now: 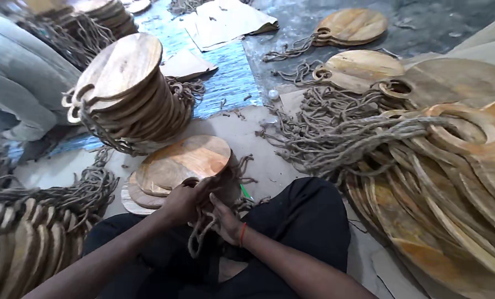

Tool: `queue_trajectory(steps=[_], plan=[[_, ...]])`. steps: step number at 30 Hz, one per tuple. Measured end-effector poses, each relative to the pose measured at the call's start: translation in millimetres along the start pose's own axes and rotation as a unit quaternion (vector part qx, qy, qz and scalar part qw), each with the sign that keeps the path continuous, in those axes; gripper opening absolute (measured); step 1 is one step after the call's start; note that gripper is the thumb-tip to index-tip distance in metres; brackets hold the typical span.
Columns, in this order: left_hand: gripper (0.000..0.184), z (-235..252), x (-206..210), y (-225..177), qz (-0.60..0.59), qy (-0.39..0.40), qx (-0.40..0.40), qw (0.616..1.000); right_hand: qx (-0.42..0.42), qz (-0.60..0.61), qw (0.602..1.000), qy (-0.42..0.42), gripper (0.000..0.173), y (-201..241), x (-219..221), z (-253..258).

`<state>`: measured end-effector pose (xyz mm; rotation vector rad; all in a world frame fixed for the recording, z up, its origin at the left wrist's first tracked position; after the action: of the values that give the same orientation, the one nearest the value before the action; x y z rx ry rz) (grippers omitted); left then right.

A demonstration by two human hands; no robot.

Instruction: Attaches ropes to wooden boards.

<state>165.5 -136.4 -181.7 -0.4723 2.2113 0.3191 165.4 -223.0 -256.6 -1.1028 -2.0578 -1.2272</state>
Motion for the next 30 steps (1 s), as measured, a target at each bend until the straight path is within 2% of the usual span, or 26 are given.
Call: queue_trajectory(steps=[4, 8, 10, 12, 15, 17, 21, 23, 25, 26, 28, 30], plan=[[0.101, -9.5, -6.5, 8.3, -0.01, -0.038, -0.037, 0.999, -0.025, 0.043, 0.994, -0.096, 0.054, -1.9, 3.1, 18.0], [0.098, -14.8, -8.6, 22.7, -0.048, -0.051, -0.079, 0.994, -0.033, 0.102, 0.991, -0.075, 0.039, 1.3, 21.1, 34.7], [0.095, -16.5, 0.1, 24.2, -0.095, -0.071, -0.106, 0.987, -0.044, 0.096, 0.992, -0.062, 0.036, 7.8, 20.8, 37.3], [0.091, -19.0, 13.5, 22.6, -0.167, -0.121, -0.147, 0.967, -0.077, 0.048, 0.994, -0.058, 0.037, 17.8, 15.5, 43.1], [0.104, -14.1, 39.0, 18.7, -0.242, -0.173, -0.253, 0.921, -0.094, -0.076, 0.99, -0.072, 0.039, 26.9, -5.3, 59.5], [0.102, -11.7, 45.4, 23.8, -0.248, -0.178, -0.311, 0.9, -0.071, -0.153, 0.983, -0.069, 0.045, 26.0, -8.7, 76.9], [0.097, -9.9, 65.4, 43.8, -0.26, -0.147, -0.351, 0.888, 0.011, -0.273, 0.962, -0.03, 0.059, 8.3, 9.2, 99.2], [0.086, -7.0, 79.0, 61.4, -0.258, -0.153, -0.38, 0.875, 0.037, -0.305, 0.952, -0.003, 0.064, -1.5, 24.1, 109.5], [0.054, -5.7, 94.5, 76.9, -0.275, -0.16, -0.411, 0.854, 0.05, -0.322, 0.945, 0.027, 0.064, -4.4, 47.3, 102.0], [0.046, -4.1, 99.5, 83.2, -0.288, -0.157, -0.423, 0.845, 0.046, -0.334, 0.94, 0.048, 0.063, -3.2, 56.6, 96.9], [0.057, 3.4, 99.3, 95.9, -0.297, -0.106, -0.425, 0.849, 0.025, -0.341, 0.938, 0.062, 0.058, 6.6, 59.7, 85.8], [0.082, 15.8, 94.3, 117.3, -0.264, -0.046, -0.404, 0.875, -0.004, -0.333, 0.942, 0.048, 0.048, 24.1, 41.3, 76.4]])
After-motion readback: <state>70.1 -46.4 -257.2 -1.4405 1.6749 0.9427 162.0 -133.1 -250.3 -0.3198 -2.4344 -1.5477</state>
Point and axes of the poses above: each hand's wrist, its own z-axis towards the middle knuckle, its own x-axis out of the palm, y = z × x, the point moved 10 cm from there along z, towards the middle knuckle, and after that the axes turned 8 degrees about z, right-handed, at the moved point
